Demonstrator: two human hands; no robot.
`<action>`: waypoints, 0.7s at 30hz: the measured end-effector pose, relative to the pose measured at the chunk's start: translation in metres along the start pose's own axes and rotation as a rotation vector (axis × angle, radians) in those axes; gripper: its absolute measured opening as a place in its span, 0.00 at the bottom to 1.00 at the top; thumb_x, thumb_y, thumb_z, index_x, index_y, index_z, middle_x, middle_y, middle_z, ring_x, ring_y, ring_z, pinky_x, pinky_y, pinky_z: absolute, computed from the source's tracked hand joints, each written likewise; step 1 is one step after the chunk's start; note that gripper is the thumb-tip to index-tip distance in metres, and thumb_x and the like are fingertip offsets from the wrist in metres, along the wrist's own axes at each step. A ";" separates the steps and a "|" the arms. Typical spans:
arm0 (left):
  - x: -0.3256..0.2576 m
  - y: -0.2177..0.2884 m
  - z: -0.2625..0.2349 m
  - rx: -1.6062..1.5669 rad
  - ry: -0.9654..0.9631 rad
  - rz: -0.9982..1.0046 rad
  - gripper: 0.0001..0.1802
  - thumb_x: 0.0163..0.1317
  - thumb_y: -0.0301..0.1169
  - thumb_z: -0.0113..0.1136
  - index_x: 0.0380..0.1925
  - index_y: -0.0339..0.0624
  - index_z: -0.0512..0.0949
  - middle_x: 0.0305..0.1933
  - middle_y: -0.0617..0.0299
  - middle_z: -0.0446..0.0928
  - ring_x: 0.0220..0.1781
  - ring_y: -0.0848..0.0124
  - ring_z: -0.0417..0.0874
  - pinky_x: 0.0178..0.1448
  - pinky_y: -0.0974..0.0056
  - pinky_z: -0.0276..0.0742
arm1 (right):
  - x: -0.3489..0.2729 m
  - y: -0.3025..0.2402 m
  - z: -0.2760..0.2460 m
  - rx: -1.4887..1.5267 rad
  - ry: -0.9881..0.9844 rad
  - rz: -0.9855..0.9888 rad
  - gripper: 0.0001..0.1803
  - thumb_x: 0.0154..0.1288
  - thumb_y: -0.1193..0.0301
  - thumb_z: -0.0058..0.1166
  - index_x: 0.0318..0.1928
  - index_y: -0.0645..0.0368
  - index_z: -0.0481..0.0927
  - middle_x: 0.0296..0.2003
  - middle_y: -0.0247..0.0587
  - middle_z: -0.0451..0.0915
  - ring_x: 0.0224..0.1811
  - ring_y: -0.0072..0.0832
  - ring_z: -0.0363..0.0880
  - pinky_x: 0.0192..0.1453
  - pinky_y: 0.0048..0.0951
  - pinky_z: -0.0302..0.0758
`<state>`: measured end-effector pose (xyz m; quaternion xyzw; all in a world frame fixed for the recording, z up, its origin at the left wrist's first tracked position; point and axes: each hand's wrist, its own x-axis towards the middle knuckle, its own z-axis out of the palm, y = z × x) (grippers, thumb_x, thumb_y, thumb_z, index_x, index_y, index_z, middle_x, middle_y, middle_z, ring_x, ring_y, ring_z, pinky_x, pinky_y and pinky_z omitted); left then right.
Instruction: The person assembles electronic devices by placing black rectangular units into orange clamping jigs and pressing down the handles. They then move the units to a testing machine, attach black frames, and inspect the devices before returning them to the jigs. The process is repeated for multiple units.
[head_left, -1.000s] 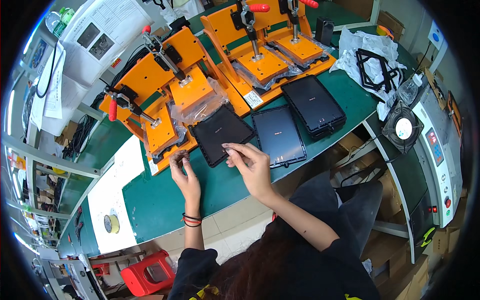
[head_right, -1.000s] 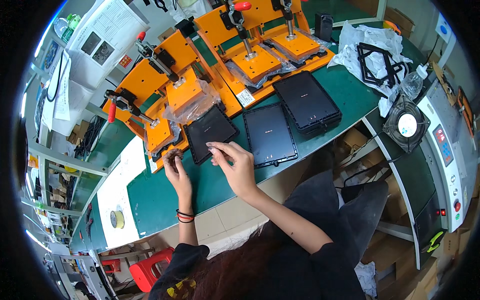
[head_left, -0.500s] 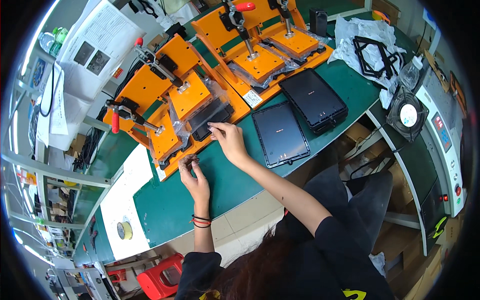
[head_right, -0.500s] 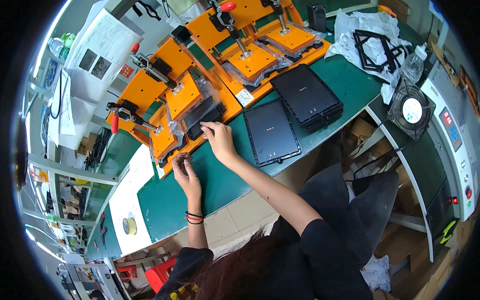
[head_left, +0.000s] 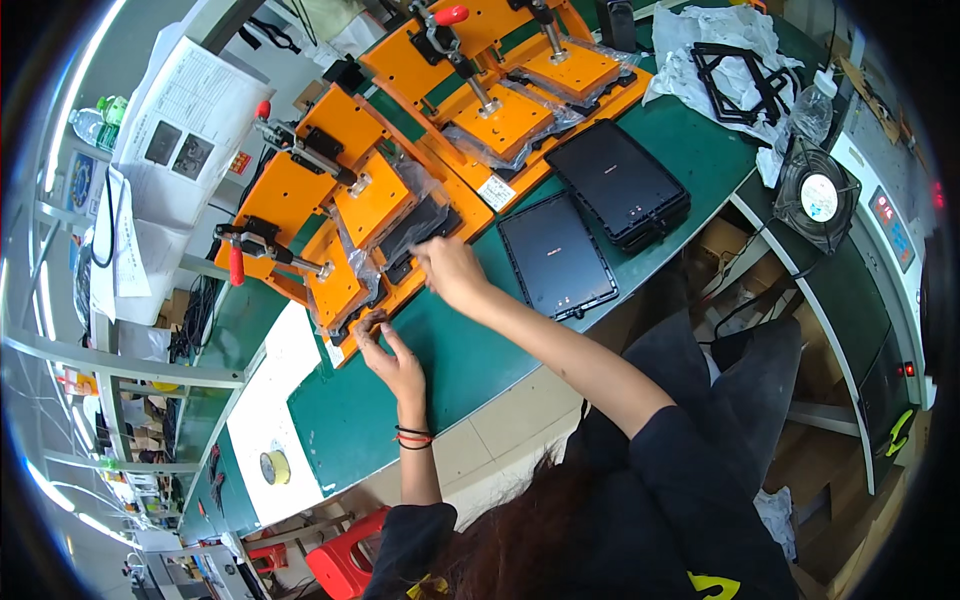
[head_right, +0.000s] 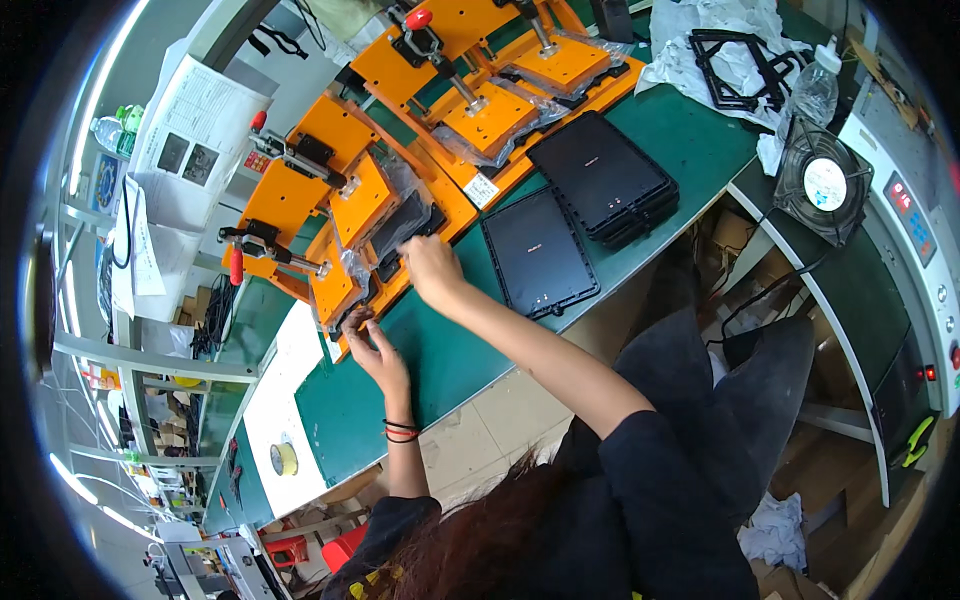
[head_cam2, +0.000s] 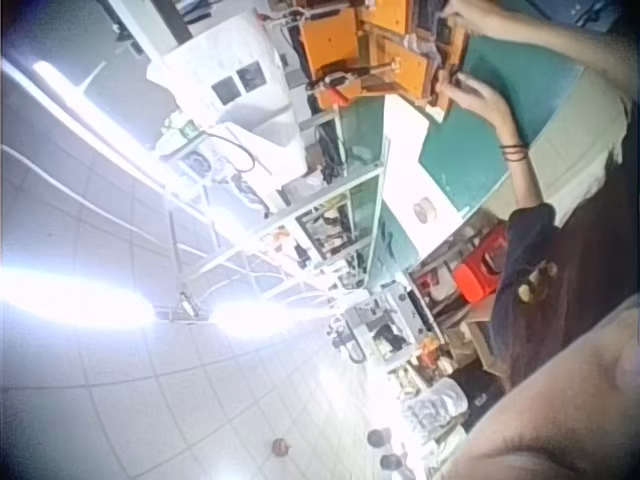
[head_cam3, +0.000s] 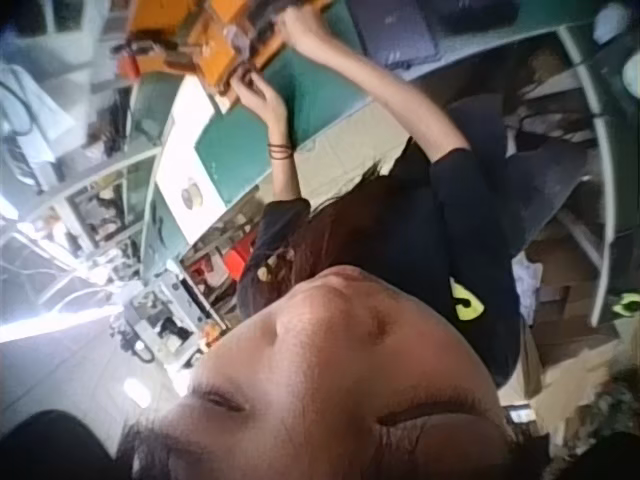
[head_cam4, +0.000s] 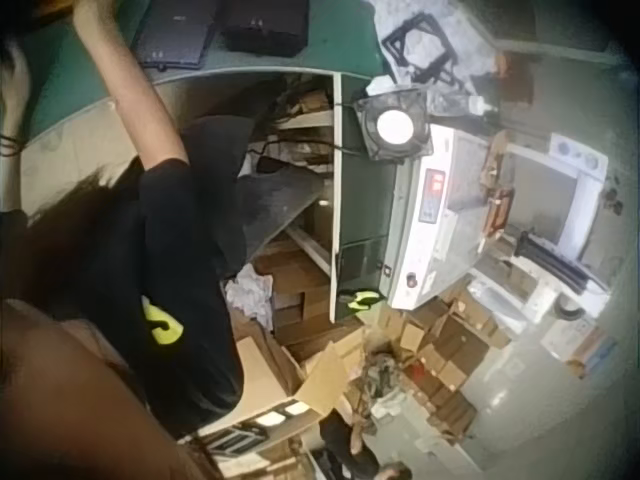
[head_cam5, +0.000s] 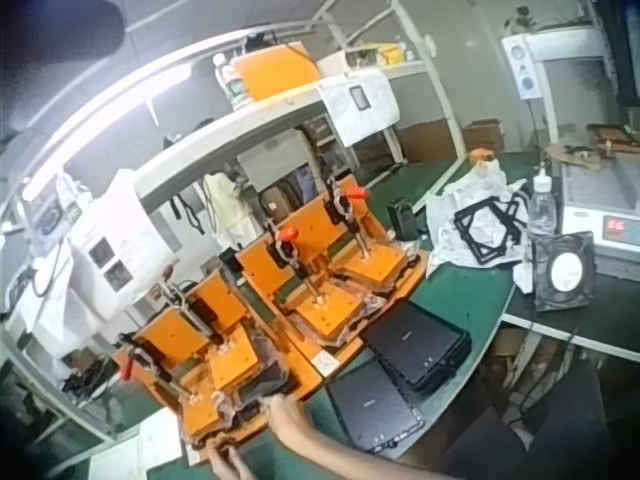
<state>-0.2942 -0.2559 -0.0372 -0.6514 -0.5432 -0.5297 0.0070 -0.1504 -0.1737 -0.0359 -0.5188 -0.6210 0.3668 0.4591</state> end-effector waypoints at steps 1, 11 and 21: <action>0.006 0.005 0.000 0.098 0.035 0.089 0.12 0.67 0.22 0.46 0.48 0.28 0.69 0.46 0.48 0.72 0.49 0.60 0.74 0.57 0.59 0.68 | -0.013 -0.004 -0.004 -0.031 0.005 -0.069 0.14 0.67 0.73 0.46 0.46 0.64 0.82 0.17 0.48 0.78 0.21 0.30 0.81 0.27 0.31 0.78; 0.312 0.057 0.008 -0.258 -0.333 -0.240 0.48 0.66 0.65 0.36 0.62 0.23 0.58 0.60 0.40 0.68 0.58 0.54 0.73 0.66 0.57 0.64 | -0.101 -0.074 -0.099 0.123 -0.155 -0.336 0.12 0.68 0.75 0.46 0.46 0.65 0.80 0.23 0.46 0.80 0.23 0.31 0.83 0.30 0.30 0.78; 0.304 0.109 0.009 -0.312 -0.340 0.352 0.27 0.75 0.46 0.30 0.55 0.35 0.68 0.59 0.45 0.73 0.67 0.58 0.68 0.69 0.57 0.58 | -0.139 -0.038 -0.131 0.216 -0.157 -0.188 0.11 0.69 0.74 0.45 0.47 0.63 0.79 0.22 0.40 0.79 0.23 0.25 0.82 0.29 0.25 0.77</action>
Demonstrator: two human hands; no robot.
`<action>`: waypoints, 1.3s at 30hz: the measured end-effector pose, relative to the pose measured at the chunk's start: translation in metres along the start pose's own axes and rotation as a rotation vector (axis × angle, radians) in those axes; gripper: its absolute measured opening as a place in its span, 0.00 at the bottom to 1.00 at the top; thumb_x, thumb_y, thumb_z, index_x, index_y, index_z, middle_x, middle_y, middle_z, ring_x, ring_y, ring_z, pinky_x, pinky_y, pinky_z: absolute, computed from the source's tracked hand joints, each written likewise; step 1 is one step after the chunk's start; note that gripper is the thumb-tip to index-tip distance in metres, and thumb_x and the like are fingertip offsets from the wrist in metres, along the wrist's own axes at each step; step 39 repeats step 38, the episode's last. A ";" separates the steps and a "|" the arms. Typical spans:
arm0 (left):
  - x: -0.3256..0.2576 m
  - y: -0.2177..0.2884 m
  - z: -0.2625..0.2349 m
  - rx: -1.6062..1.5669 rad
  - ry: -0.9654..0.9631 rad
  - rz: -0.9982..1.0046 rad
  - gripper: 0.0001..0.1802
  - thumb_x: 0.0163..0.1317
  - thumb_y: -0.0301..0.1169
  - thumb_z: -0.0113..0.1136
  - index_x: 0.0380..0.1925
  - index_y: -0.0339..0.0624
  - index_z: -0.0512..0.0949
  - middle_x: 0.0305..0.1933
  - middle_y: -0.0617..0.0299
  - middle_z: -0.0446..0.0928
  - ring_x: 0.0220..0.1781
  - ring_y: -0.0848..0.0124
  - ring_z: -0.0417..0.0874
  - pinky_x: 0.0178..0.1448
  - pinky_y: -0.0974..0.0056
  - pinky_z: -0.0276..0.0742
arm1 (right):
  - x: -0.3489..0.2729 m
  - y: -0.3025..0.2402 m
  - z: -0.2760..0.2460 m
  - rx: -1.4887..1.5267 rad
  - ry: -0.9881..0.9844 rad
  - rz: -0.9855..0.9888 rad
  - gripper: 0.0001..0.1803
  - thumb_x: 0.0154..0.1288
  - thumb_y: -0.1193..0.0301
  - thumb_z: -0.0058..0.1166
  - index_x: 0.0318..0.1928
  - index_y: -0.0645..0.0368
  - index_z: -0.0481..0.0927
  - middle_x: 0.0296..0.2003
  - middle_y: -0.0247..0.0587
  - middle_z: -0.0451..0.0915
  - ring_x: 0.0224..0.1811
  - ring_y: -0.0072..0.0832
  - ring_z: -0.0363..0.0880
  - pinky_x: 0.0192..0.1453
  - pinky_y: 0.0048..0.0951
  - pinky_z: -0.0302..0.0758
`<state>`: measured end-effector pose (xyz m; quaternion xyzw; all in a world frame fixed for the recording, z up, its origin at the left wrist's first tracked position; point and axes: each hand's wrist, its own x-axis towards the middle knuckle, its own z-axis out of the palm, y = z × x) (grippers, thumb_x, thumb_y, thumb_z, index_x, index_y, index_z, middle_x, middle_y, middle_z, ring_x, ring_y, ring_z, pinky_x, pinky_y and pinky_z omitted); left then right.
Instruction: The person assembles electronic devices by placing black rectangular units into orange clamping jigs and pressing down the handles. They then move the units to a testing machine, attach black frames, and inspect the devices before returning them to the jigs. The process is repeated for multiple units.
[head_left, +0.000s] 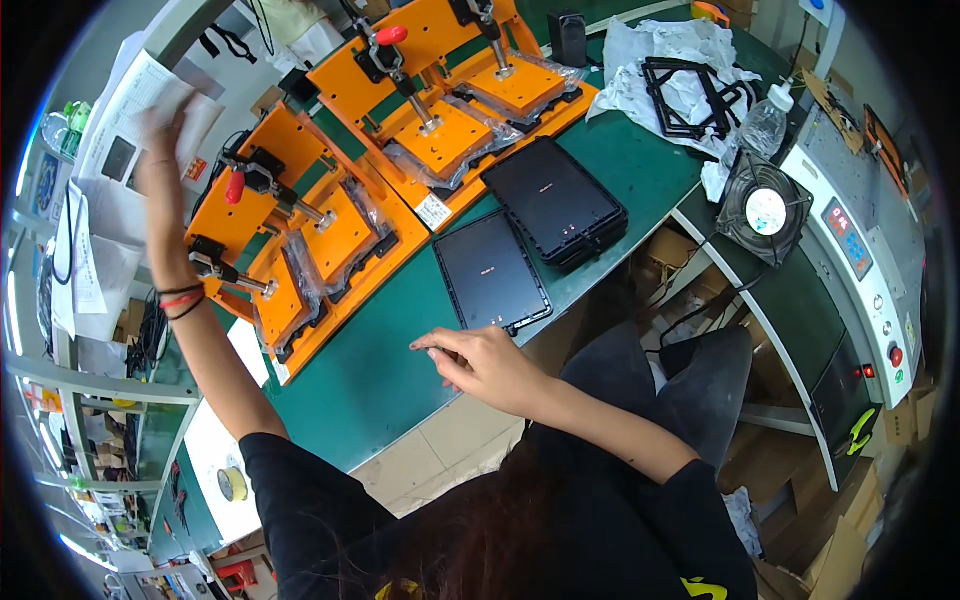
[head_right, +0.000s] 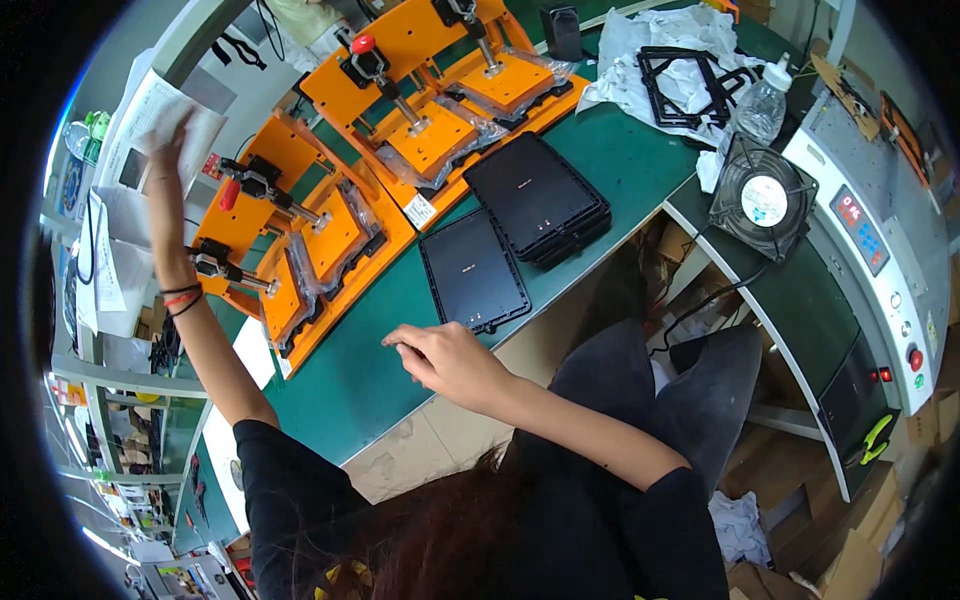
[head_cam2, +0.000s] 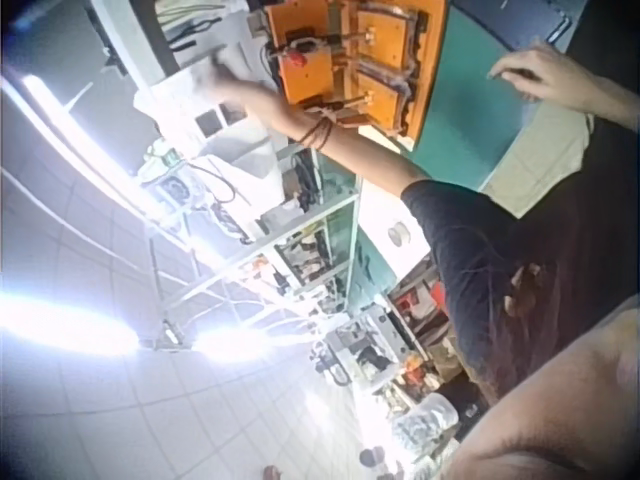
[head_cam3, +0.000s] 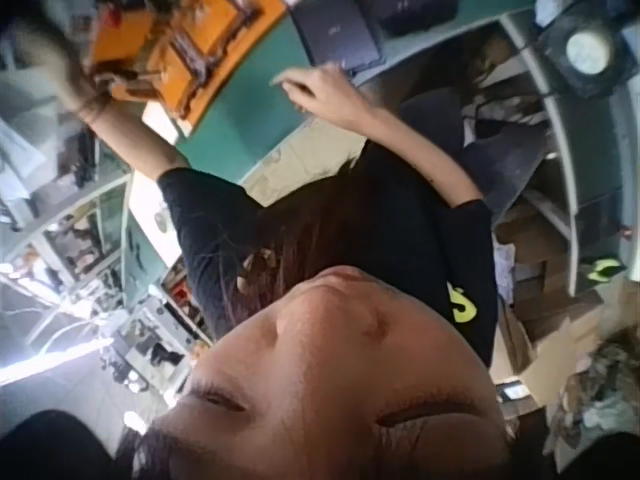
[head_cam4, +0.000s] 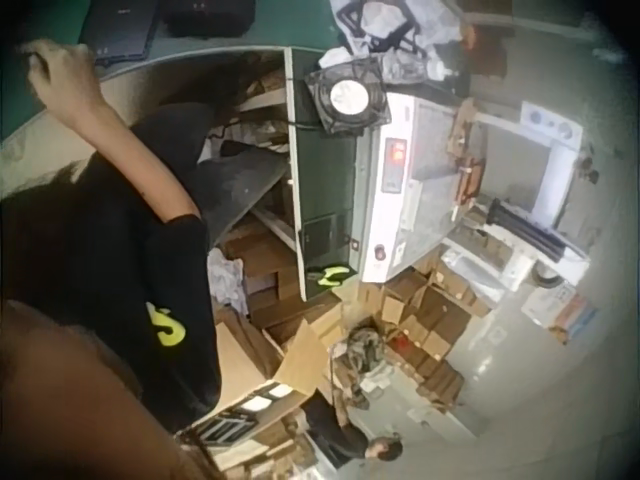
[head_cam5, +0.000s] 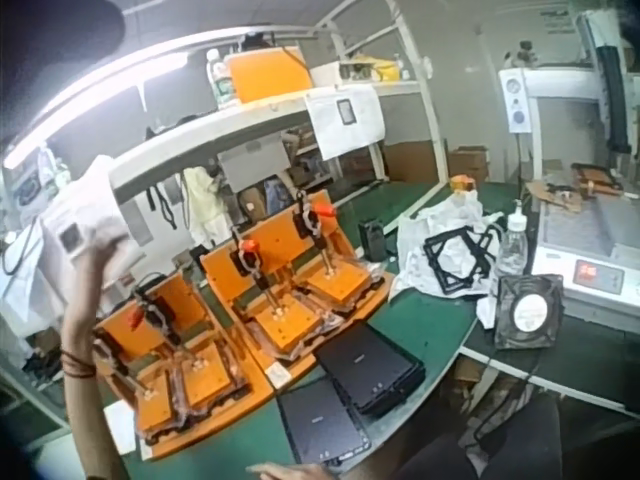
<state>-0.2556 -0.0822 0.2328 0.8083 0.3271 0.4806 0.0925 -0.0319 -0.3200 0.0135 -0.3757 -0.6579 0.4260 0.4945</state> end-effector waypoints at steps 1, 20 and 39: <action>-0.015 -0.023 0.006 0.328 -0.214 0.052 0.25 0.75 0.45 0.32 0.51 0.36 0.72 0.55 0.46 0.77 0.63 0.59 0.73 0.65 0.58 0.66 | -0.002 0.001 0.002 0.022 -0.014 0.009 0.11 0.69 0.75 0.46 0.47 0.63 0.79 0.22 0.40 0.79 0.23 0.25 0.81 0.29 0.25 0.77; -0.168 0.027 0.186 0.505 -0.707 0.282 0.31 0.70 0.43 0.45 0.60 0.25 0.62 0.56 0.39 0.72 0.63 0.49 0.69 0.72 0.47 0.53 | -0.084 0.047 -0.007 -0.605 0.569 0.196 0.49 0.49 0.57 0.67 0.63 0.65 0.51 0.62 0.63 0.52 0.68 0.57 0.47 0.65 0.59 0.46; -0.206 0.008 0.156 -0.138 -0.569 -0.780 0.35 0.74 0.52 0.29 0.51 0.29 0.75 0.57 0.45 0.72 0.61 0.55 0.70 0.69 0.60 0.58 | -0.077 0.076 0.037 -0.516 0.507 0.041 0.67 0.41 0.48 0.72 0.71 0.56 0.37 0.70 0.71 0.31 0.71 0.72 0.29 0.68 0.70 0.35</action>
